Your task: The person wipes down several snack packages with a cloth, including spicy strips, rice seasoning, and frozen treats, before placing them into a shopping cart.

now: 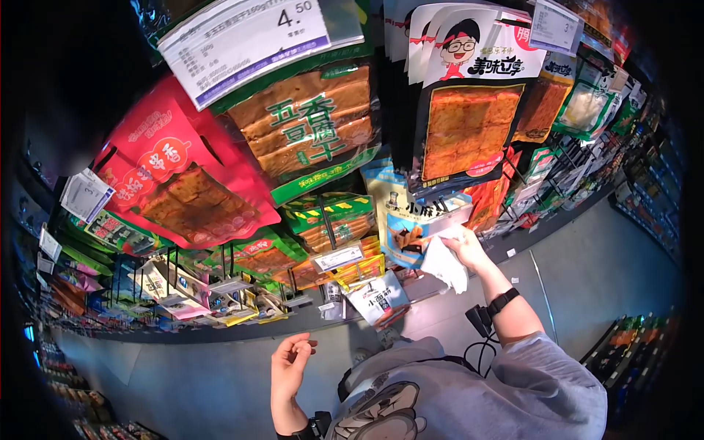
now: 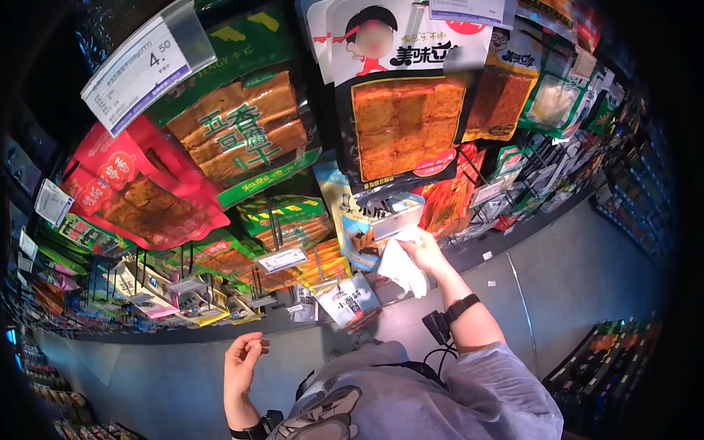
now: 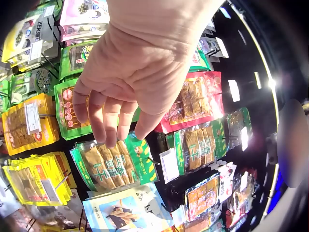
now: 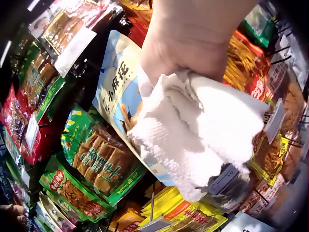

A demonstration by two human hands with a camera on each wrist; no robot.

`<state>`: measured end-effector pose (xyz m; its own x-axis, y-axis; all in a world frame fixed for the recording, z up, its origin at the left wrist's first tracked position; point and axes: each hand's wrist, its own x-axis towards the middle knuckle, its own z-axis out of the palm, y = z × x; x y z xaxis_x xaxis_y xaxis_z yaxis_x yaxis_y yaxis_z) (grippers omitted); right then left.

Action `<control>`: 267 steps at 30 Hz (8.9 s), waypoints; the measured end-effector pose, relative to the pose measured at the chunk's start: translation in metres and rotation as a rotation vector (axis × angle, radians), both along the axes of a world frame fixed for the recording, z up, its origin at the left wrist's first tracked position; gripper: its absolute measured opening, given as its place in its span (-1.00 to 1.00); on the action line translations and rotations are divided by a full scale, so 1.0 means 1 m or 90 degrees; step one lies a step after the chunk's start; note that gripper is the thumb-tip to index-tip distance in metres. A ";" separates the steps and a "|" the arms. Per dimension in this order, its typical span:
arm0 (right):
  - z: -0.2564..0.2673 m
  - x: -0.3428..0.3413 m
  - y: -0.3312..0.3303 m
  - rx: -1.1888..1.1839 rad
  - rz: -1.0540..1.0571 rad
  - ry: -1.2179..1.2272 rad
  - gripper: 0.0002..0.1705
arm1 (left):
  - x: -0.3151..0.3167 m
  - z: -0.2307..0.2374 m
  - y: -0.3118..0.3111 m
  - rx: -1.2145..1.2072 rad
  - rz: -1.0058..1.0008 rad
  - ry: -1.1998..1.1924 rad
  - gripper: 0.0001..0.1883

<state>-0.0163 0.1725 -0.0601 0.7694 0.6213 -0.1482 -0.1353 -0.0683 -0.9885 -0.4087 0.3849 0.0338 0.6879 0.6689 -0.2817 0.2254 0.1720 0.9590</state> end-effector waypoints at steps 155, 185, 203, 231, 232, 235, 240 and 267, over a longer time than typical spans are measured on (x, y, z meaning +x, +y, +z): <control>0.054 -0.382 -0.037 0.010 -0.477 0.196 -0.61 | -0.024 0.010 -0.035 0.736 -0.834 -0.244 -0.14; 0.031 -0.059 -0.044 -0.122 -0.139 -0.046 -0.59 | 0.215 -0.072 -0.036 -0.260 -0.254 -0.105 -0.66; 0.051 0.000 -0.039 -0.030 -0.012 -0.025 -0.62 | 0.236 -0.064 -0.053 -0.164 -0.116 -0.164 -0.77; 0.050 0.032 -0.001 -0.144 -0.026 -0.130 -0.60 | 0.267 -0.088 -0.015 0.016 -0.119 -0.045 -0.77; 0.029 0.037 0.003 -0.125 -0.037 -0.163 -0.58 | 0.272 -0.081 -0.014 0.089 -0.112 -0.013 -0.75; 0.030 0.034 0.006 -0.152 -0.055 -0.177 -0.54 | 0.278 -0.070 -0.012 0.076 -0.067 0.003 -0.68; 0.031 0.020 -0.003 -0.081 -0.014 -0.096 -0.48 | 0.273 -0.088 -0.002 0.116 -0.075 -0.055 -0.72; -0.031 -0.211 -0.089 -0.180 -0.311 0.203 -0.53 | -0.056 -0.188 0.097 -0.182 -0.091 0.244 -0.74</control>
<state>-0.2268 0.0840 -0.0906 0.8444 0.1149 -0.5233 -0.5011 -0.1761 -0.8473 -0.4650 0.4817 -0.1543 0.5778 0.4346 -0.6909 0.5929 0.3583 0.7212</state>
